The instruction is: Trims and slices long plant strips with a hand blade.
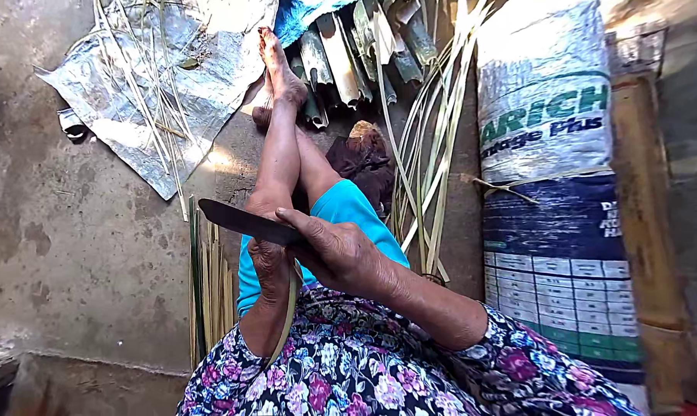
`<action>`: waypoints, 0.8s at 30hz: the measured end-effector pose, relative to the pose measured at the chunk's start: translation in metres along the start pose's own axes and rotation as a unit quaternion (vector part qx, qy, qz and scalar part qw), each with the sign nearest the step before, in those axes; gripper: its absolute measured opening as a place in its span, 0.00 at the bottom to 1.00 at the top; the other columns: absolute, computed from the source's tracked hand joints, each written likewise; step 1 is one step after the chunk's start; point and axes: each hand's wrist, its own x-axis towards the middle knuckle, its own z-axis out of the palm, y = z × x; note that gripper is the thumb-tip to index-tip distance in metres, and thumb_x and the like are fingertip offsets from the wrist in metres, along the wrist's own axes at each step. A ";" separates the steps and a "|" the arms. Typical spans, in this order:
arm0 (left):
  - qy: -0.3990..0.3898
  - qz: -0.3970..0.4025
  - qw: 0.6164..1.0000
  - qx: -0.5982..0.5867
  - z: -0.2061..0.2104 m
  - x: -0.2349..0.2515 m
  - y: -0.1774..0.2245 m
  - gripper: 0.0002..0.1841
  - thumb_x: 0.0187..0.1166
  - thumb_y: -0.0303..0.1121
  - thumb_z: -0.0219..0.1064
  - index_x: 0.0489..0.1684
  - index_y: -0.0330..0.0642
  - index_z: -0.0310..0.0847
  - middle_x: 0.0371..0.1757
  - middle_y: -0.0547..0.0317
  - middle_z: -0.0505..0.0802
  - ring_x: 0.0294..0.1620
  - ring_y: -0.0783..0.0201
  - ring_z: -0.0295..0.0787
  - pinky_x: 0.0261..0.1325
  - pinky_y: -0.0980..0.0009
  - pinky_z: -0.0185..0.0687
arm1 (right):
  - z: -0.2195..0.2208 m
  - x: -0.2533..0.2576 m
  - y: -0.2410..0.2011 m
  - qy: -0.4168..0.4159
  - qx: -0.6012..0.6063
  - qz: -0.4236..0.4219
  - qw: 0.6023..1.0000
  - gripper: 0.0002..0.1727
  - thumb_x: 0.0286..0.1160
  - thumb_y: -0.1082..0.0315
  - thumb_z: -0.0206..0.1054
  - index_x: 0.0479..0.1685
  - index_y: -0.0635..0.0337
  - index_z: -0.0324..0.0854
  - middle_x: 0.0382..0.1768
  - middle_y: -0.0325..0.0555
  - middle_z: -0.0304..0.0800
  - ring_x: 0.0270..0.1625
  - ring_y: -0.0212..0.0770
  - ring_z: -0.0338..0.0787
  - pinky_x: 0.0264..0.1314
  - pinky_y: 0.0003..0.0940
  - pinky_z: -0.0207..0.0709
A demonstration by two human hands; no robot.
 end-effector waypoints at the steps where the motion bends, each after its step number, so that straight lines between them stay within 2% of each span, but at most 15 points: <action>1: -0.008 0.018 1.000 0.018 0.000 0.000 0.001 0.23 0.94 0.32 0.44 0.26 0.34 0.80 0.22 0.65 0.85 0.28 0.79 0.82 0.41 0.83 0.80 | -0.002 -0.001 -0.001 0.007 0.003 0.003 1.000 0.22 0.83 0.69 0.62 0.72 0.73 0.75 0.40 0.52 0.93 0.36 0.38 0.92 0.37 0.32 0.86; 4: -0.072 0.031 0.990 0.113 0.025 -0.001 0.024 0.25 0.95 0.44 0.44 0.25 0.40 0.74 0.09 0.70 0.69 0.09 0.80 0.65 0.19 0.86 0.67 | -0.014 -0.006 -0.004 0.022 0.025 0.032 0.999 0.23 0.84 0.69 0.62 0.73 0.73 0.74 0.38 0.49 0.92 0.37 0.34 0.91 0.42 0.29 0.87; 6: -0.121 -0.002 0.979 0.162 0.046 -0.005 0.048 0.21 0.95 0.41 0.45 0.32 0.36 0.71 0.09 0.66 0.66 0.08 0.77 0.64 0.19 0.85 0.68 | -0.023 -0.012 -0.004 0.036 0.049 0.053 0.997 0.24 0.83 0.69 0.63 0.74 0.73 0.73 0.38 0.48 0.92 0.37 0.31 0.90 0.42 0.26 0.86; 9: -0.153 0.012 0.954 0.256 0.057 -0.003 0.065 0.14 0.93 0.33 0.49 0.42 0.31 0.73 0.20 0.61 0.75 0.17 0.75 0.73 0.28 0.85 0.74 | -0.038 -0.022 -0.005 0.027 0.083 0.030 0.996 0.23 0.85 0.66 0.61 0.74 0.69 0.70 0.39 0.46 0.89 0.38 0.25 0.87 0.44 0.19 0.83; 10: -0.180 0.041 0.927 0.327 0.062 -0.003 0.073 0.09 0.91 0.29 0.53 0.48 0.30 0.74 0.29 0.57 0.79 0.24 0.75 0.77 0.34 0.86 0.75 | -0.041 -0.023 -0.007 0.011 0.092 0.008 0.996 0.22 0.87 0.65 0.60 0.73 0.68 0.70 0.40 0.45 0.88 0.41 0.24 0.86 0.47 0.16 0.82; 12: -0.231 0.055 0.865 0.442 0.072 -0.006 0.090 0.11 0.88 0.26 0.56 0.60 0.28 0.74 0.50 0.48 0.84 0.46 0.69 0.84 0.50 0.81 0.79 | -0.038 -0.021 -0.010 0.006 0.122 -0.020 0.992 0.19 0.89 0.64 0.59 0.69 0.68 0.71 0.39 0.47 0.87 0.40 0.24 0.85 0.48 0.15 0.79; 13: -0.233 0.053 0.868 0.436 0.071 -0.006 0.089 0.11 0.89 0.26 0.55 0.61 0.29 0.73 0.51 0.49 0.83 0.47 0.69 0.83 0.48 0.81 0.79 | -0.034 -0.018 -0.007 0.019 0.132 -0.011 0.991 0.18 0.88 0.65 0.60 0.67 0.67 0.72 0.37 0.45 0.86 0.37 0.24 0.85 0.44 0.16 0.81; 15: -0.206 0.031 0.938 0.278 0.051 -0.002 0.065 0.09 0.91 0.26 0.51 0.54 0.29 0.74 0.42 0.53 0.82 0.38 0.71 0.82 0.38 0.83 0.79 | -0.031 -0.009 0.005 0.037 0.122 0.033 0.991 0.22 0.82 0.60 0.66 0.64 0.68 0.73 0.30 0.40 0.87 0.29 0.23 0.84 0.33 0.20 0.83; 16: -0.165 0.016 0.976 0.139 0.038 -0.001 0.047 0.14 0.94 0.30 0.47 0.45 0.30 0.75 0.36 0.54 0.85 0.34 0.71 0.84 0.37 0.82 0.81 | -0.031 -0.006 0.010 0.018 0.116 0.059 0.991 0.29 0.78 0.51 0.69 0.65 0.68 0.75 0.30 0.36 0.87 0.28 0.22 0.84 0.30 0.21 0.82; 17: -0.085 0.010 0.996 0.027 0.036 -0.004 0.036 0.24 0.96 0.39 0.42 0.28 0.35 0.72 0.22 0.57 0.84 0.22 0.74 0.83 0.29 0.81 0.79 | -0.030 -0.003 0.013 -0.012 0.125 0.091 0.988 0.36 0.72 0.41 0.70 0.64 0.66 0.77 0.28 0.32 0.87 0.25 0.20 0.80 0.27 0.19 0.78; 18: -0.005 -0.028 1.000 -0.001 0.047 -0.014 0.045 0.25 0.97 0.43 0.35 0.25 0.43 0.64 0.20 0.62 0.77 0.18 0.76 0.76 0.26 0.84 0.75 | -0.028 -0.001 0.013 -0.048 0.147 0.131 0.979 0.37 0.68 0.36 0.69 0.59 0.62 0.80 0.27 0.29 0.87 0.25 0.18 0.80 0.26 0.18 0.77; 20: 0.087 -0.055 0.994 0.036 0.063 -0.020 0.059 0.21 0.97 0.41 0.34 0.30 0.46 0.62 0.22 0.64 0.72 0.15 0.79 0.67 0.23 0.87 0.68 | -0.024 0.002 0.008 -0.097 0.186 0.220 0.953 0.29 0.68 0.36 0.68 0.47 0.56 0.84 0.22 0.25 0.84 0.23 0.16 0.79 0.25 0.17 0.74; 21: 0.083 -0.043 0.993 0.068 0.062 -0.017 0.057 0.20 0.97 0.37 0.36 0.33 0.42 0.66 0.24 0.62 0.74 0.18 0.79 0.69 0.25 0.88 0.69 | -0.024 0.002 0.005 -0.111 0.190 0.247 0.944 0.26 0.68 0.39 0.70 0.43 0.54 0.84 0.21 0.25 0.82 0.23 0.16 0.78 0.26 0.17 0.73; 23: -0.004 -0.016 0.997 0.069 0.059 -0.016 0.059 0.16 0.96 0.28 0.38 0.54 0.29 0.72 0.41 0.53 0.83 0.39 0.76 0.81 0.48 0.85 0.76 | -0.021 0.001 -0.001 -0.128 0.189 0.248 0.942 0.23 0.67 0.40 0.75 0.36 0.53 0.85 0.20 0.24 0.81 0.24 0.14 0.78 0.26 0.16 0.71; 24: -0.028 -0.009 0.999 0.046 0.061 -0.014 0.061 0.18 0.96 0.30 0.34 0.53 0.29 0.70 0.42 0.53 0.83 0.44 0.75 0.82 0.53 0.84 0.77 | -0.018 0.001 -0.005 -0.131 0.182 0.241 0.944 0.23 0.67 0.41 0.76 0.30 0.53 0.86 0.19 0.25 0.81 0.24 0.15 0.77 0.26 0.17 0.70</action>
